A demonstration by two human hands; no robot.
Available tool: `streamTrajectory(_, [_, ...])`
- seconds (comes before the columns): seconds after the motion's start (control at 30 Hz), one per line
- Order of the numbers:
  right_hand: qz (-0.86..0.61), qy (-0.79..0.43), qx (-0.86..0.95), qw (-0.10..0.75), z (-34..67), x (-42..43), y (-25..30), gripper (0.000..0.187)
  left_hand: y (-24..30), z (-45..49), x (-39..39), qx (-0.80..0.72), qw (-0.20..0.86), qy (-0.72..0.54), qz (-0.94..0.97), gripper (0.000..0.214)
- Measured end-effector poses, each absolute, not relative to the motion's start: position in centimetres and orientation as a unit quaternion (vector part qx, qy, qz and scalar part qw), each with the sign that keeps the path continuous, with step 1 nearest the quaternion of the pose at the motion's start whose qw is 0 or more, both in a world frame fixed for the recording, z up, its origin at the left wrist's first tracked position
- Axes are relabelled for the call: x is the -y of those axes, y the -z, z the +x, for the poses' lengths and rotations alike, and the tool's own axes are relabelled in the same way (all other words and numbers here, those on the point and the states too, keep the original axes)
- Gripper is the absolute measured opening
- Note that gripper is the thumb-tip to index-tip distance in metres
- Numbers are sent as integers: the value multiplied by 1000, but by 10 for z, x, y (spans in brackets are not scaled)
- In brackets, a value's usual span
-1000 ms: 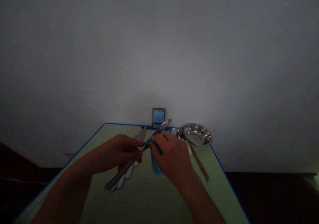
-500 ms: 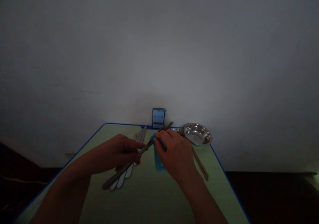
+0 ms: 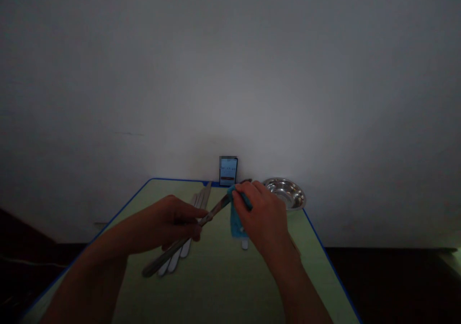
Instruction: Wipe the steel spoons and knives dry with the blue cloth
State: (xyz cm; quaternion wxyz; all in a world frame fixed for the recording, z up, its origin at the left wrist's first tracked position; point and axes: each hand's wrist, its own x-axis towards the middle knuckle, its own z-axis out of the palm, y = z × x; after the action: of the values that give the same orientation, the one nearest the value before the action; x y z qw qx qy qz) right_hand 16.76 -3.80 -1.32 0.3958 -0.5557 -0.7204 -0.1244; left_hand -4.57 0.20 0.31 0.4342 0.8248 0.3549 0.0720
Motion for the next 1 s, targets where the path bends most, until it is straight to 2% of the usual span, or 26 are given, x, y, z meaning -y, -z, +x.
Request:
streamTrajectory(0.7, [-615,105,648,436,185,37,11,18,-4,-54,-6,-332,507,-64,793,16])
streamTrajectory(0.87, [-599,103,628,487,182,40,10,17,3,-53,-13,-309,552,-74,771,25])
streamTrajectory(1.0, [-590,101,616,513,180,41,10,18,8,-50,-16,-281,559,-125,770,21])
